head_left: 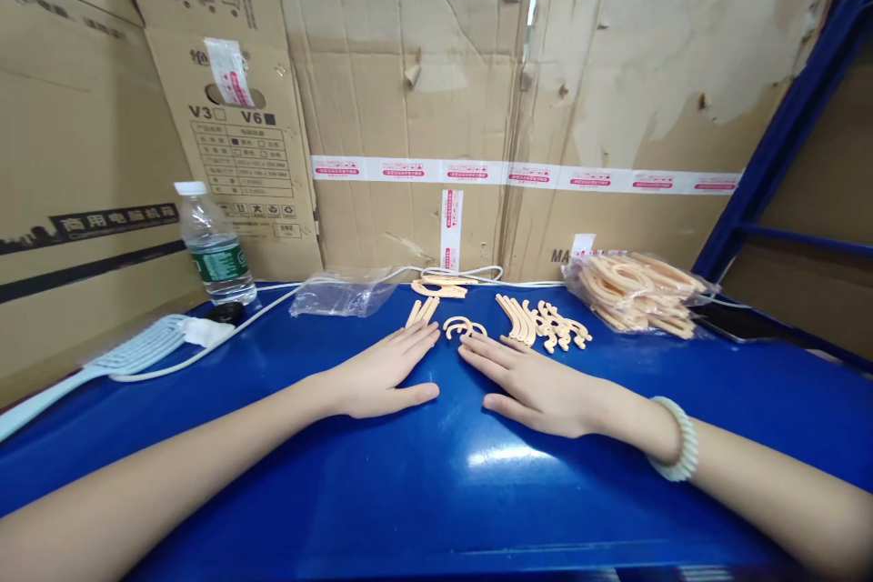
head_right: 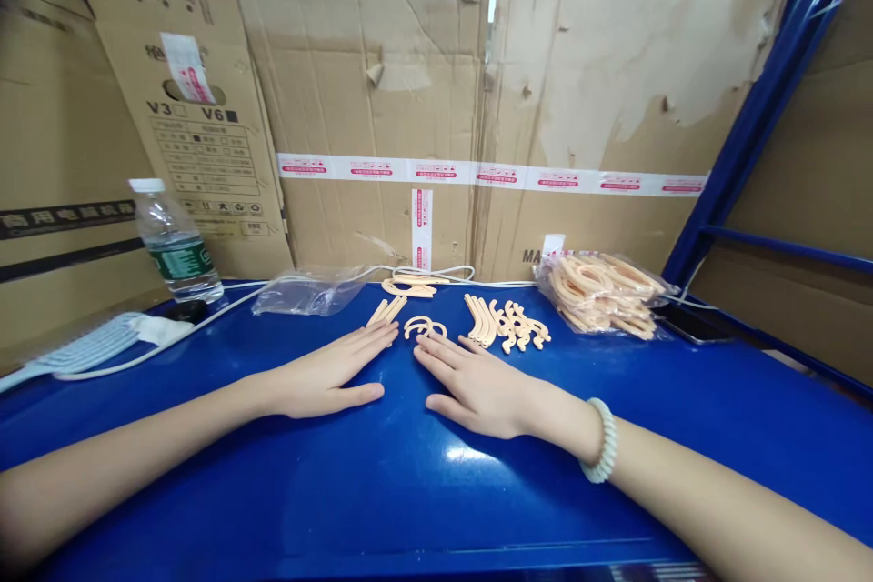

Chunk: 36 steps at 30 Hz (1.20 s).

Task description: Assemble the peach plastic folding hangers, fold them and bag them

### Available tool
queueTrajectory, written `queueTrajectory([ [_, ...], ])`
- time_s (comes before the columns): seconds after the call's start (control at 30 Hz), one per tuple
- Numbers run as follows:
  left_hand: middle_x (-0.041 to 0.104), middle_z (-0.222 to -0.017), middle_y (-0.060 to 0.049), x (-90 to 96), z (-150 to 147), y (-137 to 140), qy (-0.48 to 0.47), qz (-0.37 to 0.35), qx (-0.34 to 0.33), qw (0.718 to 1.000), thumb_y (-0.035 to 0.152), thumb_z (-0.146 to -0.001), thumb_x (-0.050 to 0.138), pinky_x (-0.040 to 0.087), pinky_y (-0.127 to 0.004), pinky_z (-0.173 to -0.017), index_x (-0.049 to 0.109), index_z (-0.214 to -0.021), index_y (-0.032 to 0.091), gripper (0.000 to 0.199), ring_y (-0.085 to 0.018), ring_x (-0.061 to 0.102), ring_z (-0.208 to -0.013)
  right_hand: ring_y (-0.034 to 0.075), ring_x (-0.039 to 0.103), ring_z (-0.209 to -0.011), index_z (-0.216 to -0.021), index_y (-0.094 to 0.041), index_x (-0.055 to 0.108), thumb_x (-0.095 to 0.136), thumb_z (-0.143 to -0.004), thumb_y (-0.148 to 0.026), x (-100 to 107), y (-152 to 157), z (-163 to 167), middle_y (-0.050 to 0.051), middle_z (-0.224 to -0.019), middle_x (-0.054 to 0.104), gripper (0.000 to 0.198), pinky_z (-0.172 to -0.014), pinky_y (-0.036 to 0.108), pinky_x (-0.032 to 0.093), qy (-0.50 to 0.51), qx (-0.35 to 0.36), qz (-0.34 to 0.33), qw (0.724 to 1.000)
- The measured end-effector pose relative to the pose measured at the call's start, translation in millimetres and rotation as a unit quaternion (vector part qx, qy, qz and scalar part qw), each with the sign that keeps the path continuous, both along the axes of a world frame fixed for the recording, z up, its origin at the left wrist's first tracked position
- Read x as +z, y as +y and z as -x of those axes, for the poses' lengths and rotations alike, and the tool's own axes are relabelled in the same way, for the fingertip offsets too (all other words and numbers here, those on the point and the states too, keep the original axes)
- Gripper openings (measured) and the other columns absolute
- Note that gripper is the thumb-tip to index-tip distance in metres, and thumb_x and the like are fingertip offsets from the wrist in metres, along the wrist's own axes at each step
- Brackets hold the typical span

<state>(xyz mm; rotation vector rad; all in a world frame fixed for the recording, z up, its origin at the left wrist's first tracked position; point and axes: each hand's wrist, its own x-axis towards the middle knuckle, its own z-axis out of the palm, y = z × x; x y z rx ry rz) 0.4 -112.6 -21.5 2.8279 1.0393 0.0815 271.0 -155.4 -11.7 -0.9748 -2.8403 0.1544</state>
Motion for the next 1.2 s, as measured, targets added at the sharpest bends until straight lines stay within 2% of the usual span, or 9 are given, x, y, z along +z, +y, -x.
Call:
queueTrajectory([
  [0.2,0.011,-0.159,-0.014,0.5,-2,0,0.008,0.007,-0.006,1.0,0.063,-0.095,0.034,0.012,-0.044,-0.121,0.021,-0.152,0.008,0.081,-0.027,0.009,-0.149,0.031,0.016,-0.146,-0.152,-0.006,0.023,0.036,-0.097,-0.058,-9,19,1,0.019,-0.157,0.021,0.077,-0.118,0.055,0.018,-0.019,-0.045,-0.038,0.998],
  [0.3,0.012,-0.159,-0.015,1.4,-5,5,-0.033,-0.036,-0.004,0.999,0.058,-0.096,0.035,0.018,-0.045,-0.12,0.021,-0.152,0.008,0.076,-0.028,0.011,-0.148,0.034,0.011,-0.147,-0.152,-0.008,0.023,0.037,-0.097,-0.059,-7,18,2,0.019,-0.158,0.018,0.077,-0.116,0.061,0.012,-0.03,-0.051,-0.079,0.995],
  [0.4,0.028,-0.156,-0.014,8.7,-12,25,-0.083,-0.117,0.01,0.99,0.045,-0.1,0.037,0.025,-0.042,-0.118,0.03,-0.149,0.01,0.061,-0.025,0.025,-0.146,0.036,0.014,-0.146,-0.15,-0.012,0.031,0.042,-0.097,-0.054,-3,12,5,0.018,-0.156,0.026,0.069,-0.114,0.067,0.003,-0.016,-0.038,-0.138,0.99],
  [0.5,0.053,-0.141,-0.014,21.2,-24,61,-0.088,-0.153,0.038,0.984,0.03,-0.1,0.041,0.035,-0.039,-0.113,0.049,-0.135,0.012,0.041,-0.023,0.047,-0.132,0.034,0.026,-0.143,-0.139,-0.017,0.049,0.044,-0.098,-0.044,0,4,7,0.015,-0.149,0.043,0.049,-0.113,0.067,0.006,-0.002,-0.021,-0.165,0.986],
  [0.57,0.06,-0.13,-0.013,28.3,-34,88,-0.072,-0.17,0.059,0.981,0.026,-0.097,0.051,0.043,-0.042,-0.105,0.055,-0.127,0.012,0.034,-0.024,0.056,-0.121,0.032,0.033,-0.139,-0.127,-0.018,0.059,0.045,-0.097,-0.035,1,-2,7,0.013,-0.143,0.05,0.037,-0.114,0.065,0.01,0.002,-0.01,-0.173,0.985],
  [0.73,0.063,-0.115,-0.009,32.3,-55,135,-0.002,-0.2,0.103,0.974,0.031,-0.094,0.059,0.052,-0.045,-0.089,0.06,-0.115,0.013,0.027,-0.023,0.063,-0.102,0.027,0.041,-0.132,-0.114,-0.02,0.065,0.046,-0.095,-0.026,4,-13,3,0.009,-0.131,0.058,0.027,-0.116,0.059,0.008,0.024,0.009,-0.195,0.98],
  [0.93,0.062,-0.114,-0.009,27.9,-62,150,0.05,-0.21,0.118,0.969,0.031,-0.094,0.059,0.054,-0.043,-0.086,0.059,-0.115,0.014,0.028,-0.022,0.063,-0.099,0.028,0.044,-0.126,-0.11,-0.02,0.065,0.047,-0.093,-0.024,9,-13,-2,0.008,-0.126,0.061,0.025,-0.115,0.061,0.004,0.03,0.003,-0.219,0.975],
  [1.07,0.063,-0.111,-0.009,31.8,-60,155,0.028,-0.203,0.121,0.971,0.031,-0.094,0.059,0.055,-0.041,-0.084,0.06,-0.113,0.013,0.026,-0.021,0.064,-0.097,0.027,0.047,-0.122,-0.107,-0.022,0.065,0.048,-0.093,-0.024,11,-12,-5,0.007,-0.123,0.063,0.022,-0.113,0.063,0.01,0.042,-0.005,-0.222,0.974],
  [1.2,0.064,-0.108,-0.008,48.4,-53,154,-0.047,-0.181,0.13,0.974,0.031,-0.094,0.059,0.055,-0.04,-0.083,0.061,-0.11,0.013,0.024,-0.02,0.064,-0.094,0.028,0.049,-0.122,-0.106,-0.023,0.064,0.048,-0.092,-0.022,13,-10,-13,0.006,-0.118,0.065,0.021,-0.11,0.065,0.012,0.079,-0.032,-0.224,0.971],
])
